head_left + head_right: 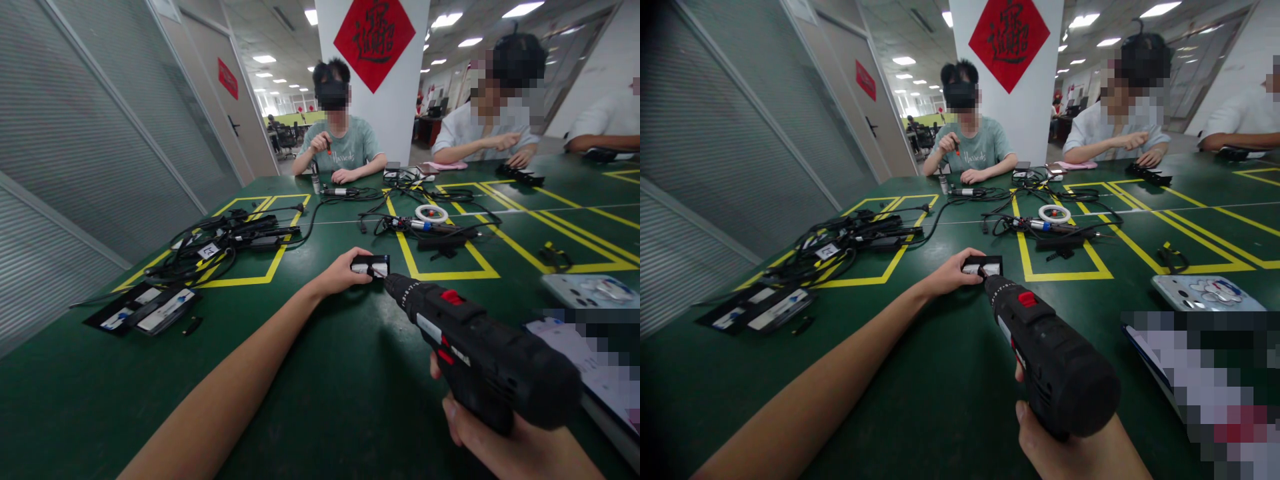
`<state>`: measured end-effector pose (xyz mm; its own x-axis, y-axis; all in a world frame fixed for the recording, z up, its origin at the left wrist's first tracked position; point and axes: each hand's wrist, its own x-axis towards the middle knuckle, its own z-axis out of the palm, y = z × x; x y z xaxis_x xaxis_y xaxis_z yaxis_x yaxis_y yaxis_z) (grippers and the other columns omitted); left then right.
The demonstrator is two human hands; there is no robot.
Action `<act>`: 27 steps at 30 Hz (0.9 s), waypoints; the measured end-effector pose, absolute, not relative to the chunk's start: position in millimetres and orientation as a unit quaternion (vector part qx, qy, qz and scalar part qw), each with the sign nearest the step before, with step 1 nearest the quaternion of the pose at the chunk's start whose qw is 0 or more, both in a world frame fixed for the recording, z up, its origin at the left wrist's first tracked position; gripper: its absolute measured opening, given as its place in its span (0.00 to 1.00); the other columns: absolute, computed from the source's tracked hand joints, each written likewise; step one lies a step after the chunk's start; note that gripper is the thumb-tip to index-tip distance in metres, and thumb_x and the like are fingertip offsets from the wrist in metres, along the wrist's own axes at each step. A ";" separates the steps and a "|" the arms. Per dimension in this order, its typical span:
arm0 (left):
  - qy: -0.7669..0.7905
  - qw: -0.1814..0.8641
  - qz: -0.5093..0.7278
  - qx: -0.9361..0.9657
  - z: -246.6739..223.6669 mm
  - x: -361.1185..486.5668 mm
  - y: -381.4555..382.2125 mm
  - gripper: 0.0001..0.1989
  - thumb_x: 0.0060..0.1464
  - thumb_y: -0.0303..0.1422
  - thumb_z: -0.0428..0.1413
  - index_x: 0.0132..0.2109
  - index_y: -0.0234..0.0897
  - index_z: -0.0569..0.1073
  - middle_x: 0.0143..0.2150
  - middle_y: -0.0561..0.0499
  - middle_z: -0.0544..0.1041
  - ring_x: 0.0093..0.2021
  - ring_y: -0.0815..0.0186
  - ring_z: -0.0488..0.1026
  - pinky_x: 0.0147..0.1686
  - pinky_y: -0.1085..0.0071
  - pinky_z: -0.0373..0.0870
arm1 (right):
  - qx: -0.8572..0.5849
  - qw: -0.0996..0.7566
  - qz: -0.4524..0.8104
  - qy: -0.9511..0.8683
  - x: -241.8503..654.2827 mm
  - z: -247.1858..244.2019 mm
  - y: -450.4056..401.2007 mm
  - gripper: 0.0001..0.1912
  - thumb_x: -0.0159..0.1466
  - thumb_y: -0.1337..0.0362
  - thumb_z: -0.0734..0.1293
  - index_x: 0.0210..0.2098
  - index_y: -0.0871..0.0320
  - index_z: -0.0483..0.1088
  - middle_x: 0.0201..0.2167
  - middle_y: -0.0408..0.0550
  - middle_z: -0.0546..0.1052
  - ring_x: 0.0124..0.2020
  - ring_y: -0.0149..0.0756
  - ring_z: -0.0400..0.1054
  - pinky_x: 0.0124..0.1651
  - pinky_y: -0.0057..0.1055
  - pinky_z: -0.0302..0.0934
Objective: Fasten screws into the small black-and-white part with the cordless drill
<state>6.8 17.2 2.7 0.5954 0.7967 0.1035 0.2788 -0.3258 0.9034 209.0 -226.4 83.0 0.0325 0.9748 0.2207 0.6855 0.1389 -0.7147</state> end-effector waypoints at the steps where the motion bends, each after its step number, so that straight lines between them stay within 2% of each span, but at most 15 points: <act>1: 0.352 0.461 0.281 0.765 2.6 6.8 17.4 0.27 0.42 0.32 0.61 0.51 0.37 0.64 0.41 0.49 0.72 0.38 0.67 0.69 0.38 0.72 0.66 | -0.629 0.363 0.215 -0.653 208.5 78.4 -226.2 0.08 0.51 0.62 0.65 0.32 0.51 0.72 0.33 0.43 0.79 0.32 0.40 0.74 0.26 0.27 0.67; 7: 0.352 0.461 0.281 0.764 3.7 7.1 17.1 0.27 0.42 0.31 0.61 0.51 0.36 0.64 0.42 0.49 0.72 0.38 0.68 0.69 0.39 0.71 0.66 | -0.622 0.400 0.283 -0.611 208.2 40.2 -226.9 0.11 0.52 0.63 0.63 0.35 0.52 0.68 0.35 0.48 0.76 0.39 0.45 0.72 0.21 0.29 0.65; 12: 0.360 0.467 0.274 0.760 5.3 7.2 16.2 0.28 0.42 0.32 0.61 0.51 0.36 0.64 0.42 0.49 0.72 0.38 0.67 0.69 0.38 0.71 0.66 | -0.610 0.402 0.323 -0.601 210.6 37.7 -227.7 0.12 0.52 0.66 0.64 0.37 0.53 0.68 0.37 0.49 0.75 0.40 0.44 0.72 0.21 0.28 0.65; 16: 0.364 0.465 0.271 0.760 6.0 7.2 16.0 0.28 0.41 0.31 0.61 0.52 0.36 0.64 0.42 0.49 0.72 0.38 0.67 0.69 0.38 0.71 0.66 | -0.606 0.412 0.327 -0.597 209.7 48.2 -226.4 0.11 0.51 0.66 0.64 0.35 0.53 0.68 0.35 0.47 0.75 0.38 0.43 0.72 0.26 0.29 0.67; 21: 0.360 0.467 0.276 0.759 7.2 7.7 14.7 0.28 0.42 0.32 0.61 0.51 0.37 0.64 0.42 0.49 0.72 0.38 0.67 0.69 0.38 0.71 0.66 | -0.610 0.401 0.300 -0.614 209.7 53.9 -225.6 0.11 0.50 0.64 0.65 0.35 0.53 0.68 0.31 0.45 0.75 0.29 0.40 0.72 0.29 0.32 0.68; 27: 0.359 0.470 0.278 0.757 7.0 7.8 14.6 0.27 0.42 0.32 0.60 0.51 0.37 0.64 0.41 0.50 0.72 0.38 0.67 0.69 0.39 0.71 0.65 | -0.608 0.389 0.272 -0.637 209.2 65.1 -224.0 0.08 0.51 0.64 0.64 0.33 0.52 0.68 0.31 0.45 0.77 0.32 0.42 0.73 0.39 0.39 0.68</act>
<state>7.8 14.6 7.0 0.5875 0.8051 0.0821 0.2831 -0.2995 0.9112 209.2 -224.0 65.1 0.0410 0.9857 0.1634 0.5623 0.1124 -0.8193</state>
